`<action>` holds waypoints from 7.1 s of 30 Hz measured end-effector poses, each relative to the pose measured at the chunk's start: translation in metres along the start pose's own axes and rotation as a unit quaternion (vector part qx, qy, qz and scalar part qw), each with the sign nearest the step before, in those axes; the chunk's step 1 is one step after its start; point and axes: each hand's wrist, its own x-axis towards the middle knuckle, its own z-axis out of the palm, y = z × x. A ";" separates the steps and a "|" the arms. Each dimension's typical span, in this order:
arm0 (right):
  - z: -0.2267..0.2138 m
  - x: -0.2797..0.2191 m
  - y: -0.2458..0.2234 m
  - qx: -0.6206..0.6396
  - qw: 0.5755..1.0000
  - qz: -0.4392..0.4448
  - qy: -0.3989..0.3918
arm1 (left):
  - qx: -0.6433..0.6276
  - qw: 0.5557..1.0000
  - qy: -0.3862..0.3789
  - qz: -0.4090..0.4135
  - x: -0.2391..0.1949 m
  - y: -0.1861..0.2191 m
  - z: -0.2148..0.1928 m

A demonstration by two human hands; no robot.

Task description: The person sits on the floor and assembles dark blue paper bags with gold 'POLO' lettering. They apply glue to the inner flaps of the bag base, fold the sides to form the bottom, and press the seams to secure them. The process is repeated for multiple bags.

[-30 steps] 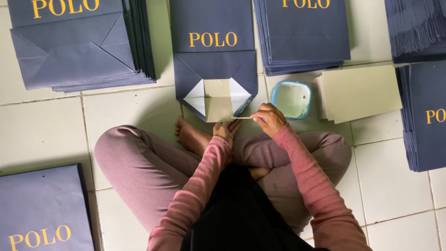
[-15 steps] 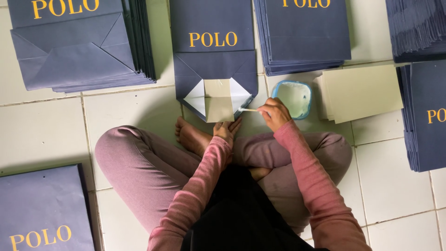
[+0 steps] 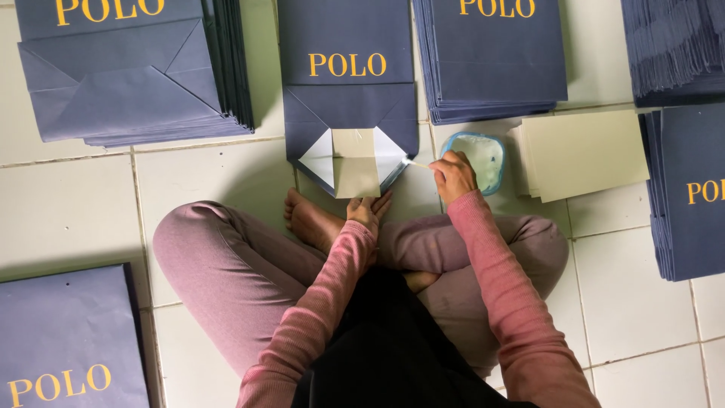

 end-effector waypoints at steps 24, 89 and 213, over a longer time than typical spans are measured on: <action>-0.013 0.026 -0.127 0.157 0.982 -0.085 -0.052 | -0.138 0.987 0.051 -0.055 -0.006 0.035 -0.001; -0.003 0.038 -0.110 0.164 0.973 -0.165 -0.009 | -0.136 0.989 0.048 -0.033 0.000 0.034 0.000; 0.014 0.062 -0.152 0.075 0.989 -0.099 -0.078 | -0.136 0.986 0.094 0.026 0.027 -0.014 -0.008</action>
